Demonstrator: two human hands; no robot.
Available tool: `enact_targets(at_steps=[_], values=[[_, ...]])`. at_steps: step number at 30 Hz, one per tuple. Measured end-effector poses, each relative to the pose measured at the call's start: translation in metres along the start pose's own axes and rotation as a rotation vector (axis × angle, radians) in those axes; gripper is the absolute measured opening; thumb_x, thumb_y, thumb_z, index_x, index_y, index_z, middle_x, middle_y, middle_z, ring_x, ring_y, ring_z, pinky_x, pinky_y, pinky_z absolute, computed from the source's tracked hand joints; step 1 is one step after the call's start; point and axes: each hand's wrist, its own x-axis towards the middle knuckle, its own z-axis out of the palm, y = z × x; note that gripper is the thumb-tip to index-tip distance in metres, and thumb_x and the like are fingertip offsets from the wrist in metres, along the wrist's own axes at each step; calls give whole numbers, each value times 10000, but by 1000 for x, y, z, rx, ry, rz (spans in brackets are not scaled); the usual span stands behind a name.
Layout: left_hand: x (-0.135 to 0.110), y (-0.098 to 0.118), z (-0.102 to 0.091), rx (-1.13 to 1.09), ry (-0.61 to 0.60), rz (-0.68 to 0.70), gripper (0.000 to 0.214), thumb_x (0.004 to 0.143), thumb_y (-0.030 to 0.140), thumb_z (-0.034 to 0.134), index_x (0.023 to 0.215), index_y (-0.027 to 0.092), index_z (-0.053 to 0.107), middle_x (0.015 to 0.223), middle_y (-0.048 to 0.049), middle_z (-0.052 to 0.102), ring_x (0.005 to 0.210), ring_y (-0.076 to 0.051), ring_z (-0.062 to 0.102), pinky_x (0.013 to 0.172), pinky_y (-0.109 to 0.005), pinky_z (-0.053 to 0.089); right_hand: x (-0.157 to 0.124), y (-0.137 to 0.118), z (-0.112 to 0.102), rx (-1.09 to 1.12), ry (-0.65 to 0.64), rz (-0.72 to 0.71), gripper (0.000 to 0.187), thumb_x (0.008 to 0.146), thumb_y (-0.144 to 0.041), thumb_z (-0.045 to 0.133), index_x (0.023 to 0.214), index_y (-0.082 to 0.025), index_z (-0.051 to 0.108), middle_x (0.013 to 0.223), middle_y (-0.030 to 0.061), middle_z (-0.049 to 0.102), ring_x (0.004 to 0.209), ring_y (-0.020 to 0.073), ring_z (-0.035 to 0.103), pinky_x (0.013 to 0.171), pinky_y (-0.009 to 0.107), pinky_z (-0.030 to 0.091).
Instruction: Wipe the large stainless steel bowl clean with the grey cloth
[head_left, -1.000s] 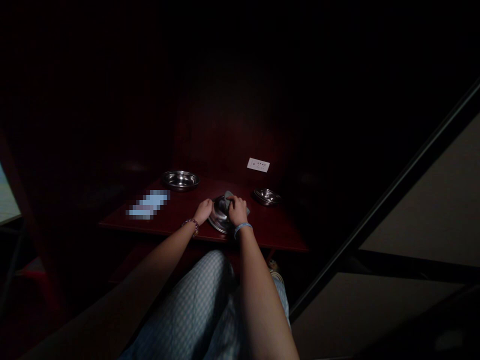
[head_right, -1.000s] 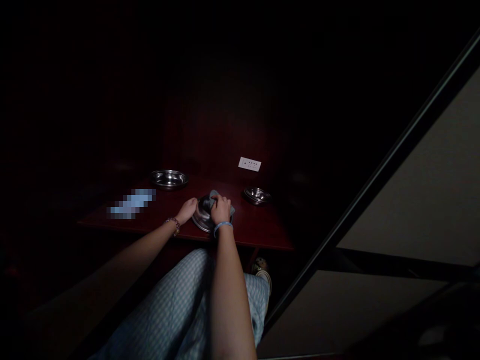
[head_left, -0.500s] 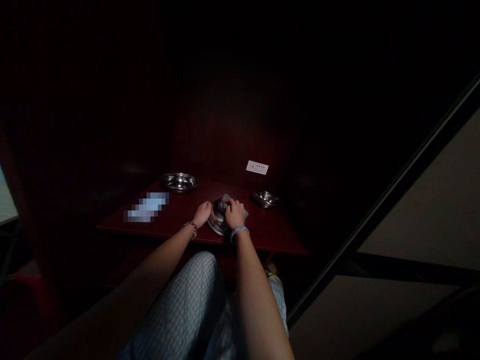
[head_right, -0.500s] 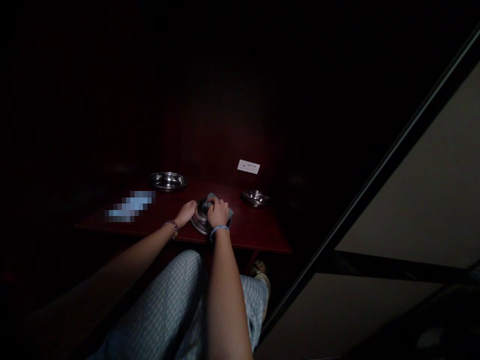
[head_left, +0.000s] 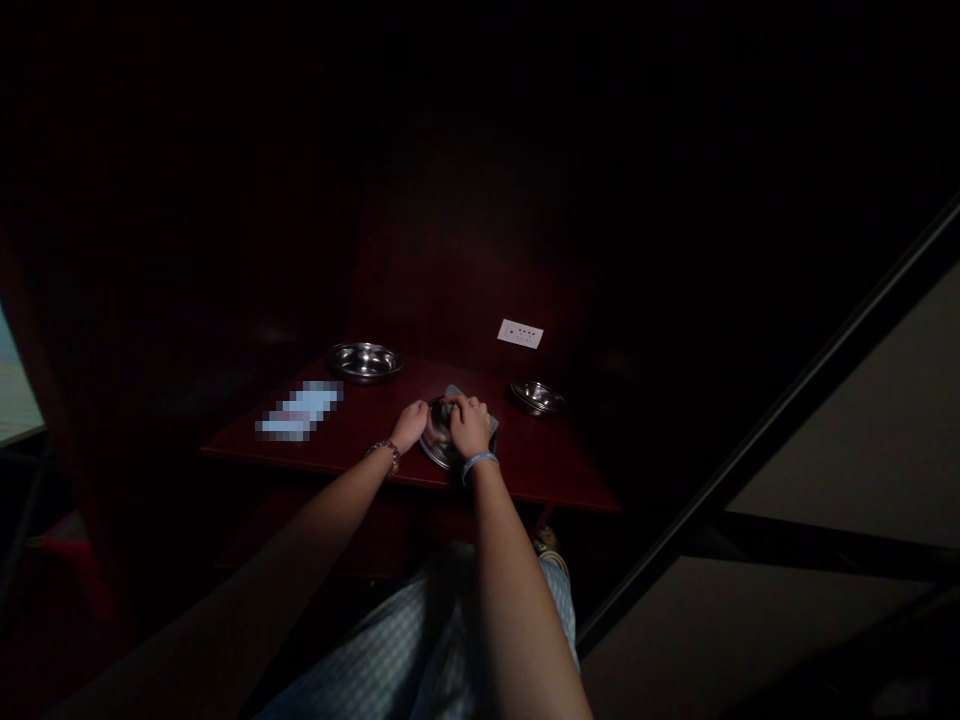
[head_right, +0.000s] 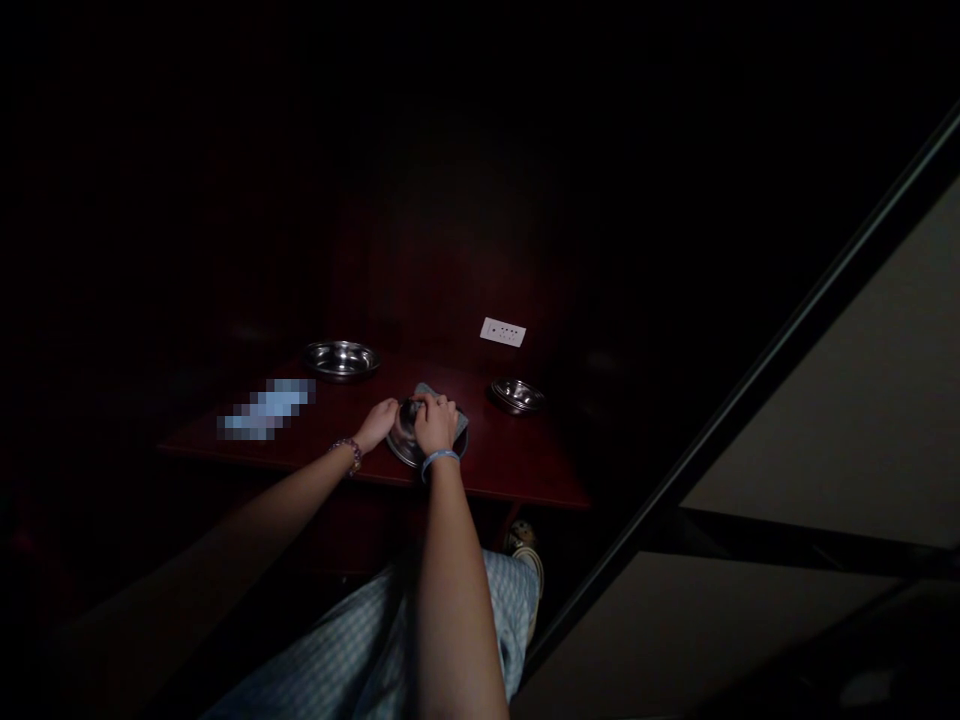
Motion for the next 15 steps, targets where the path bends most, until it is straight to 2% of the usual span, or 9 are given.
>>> enact_targets(at_steps=[9,15], values=[[0,-1,0,3,-20,17,282,880,208,407,603,232,454,629,15,540,645,-160,516,662,-287,416,-3,7,1,23,-1,-25,367,973,-167,422,1185,-301,691,1170,51,661,1096,231,549,990,347,418],[0,0,0,41,-18,28,309,888,206,394,586,234,455,624,5,541,643,-170,522,676,-305,423,1,4,2,-2,-19,20,393,956,-158,408,1179,-314,691,1168,37,668,1090,228,552,989,354,415]])
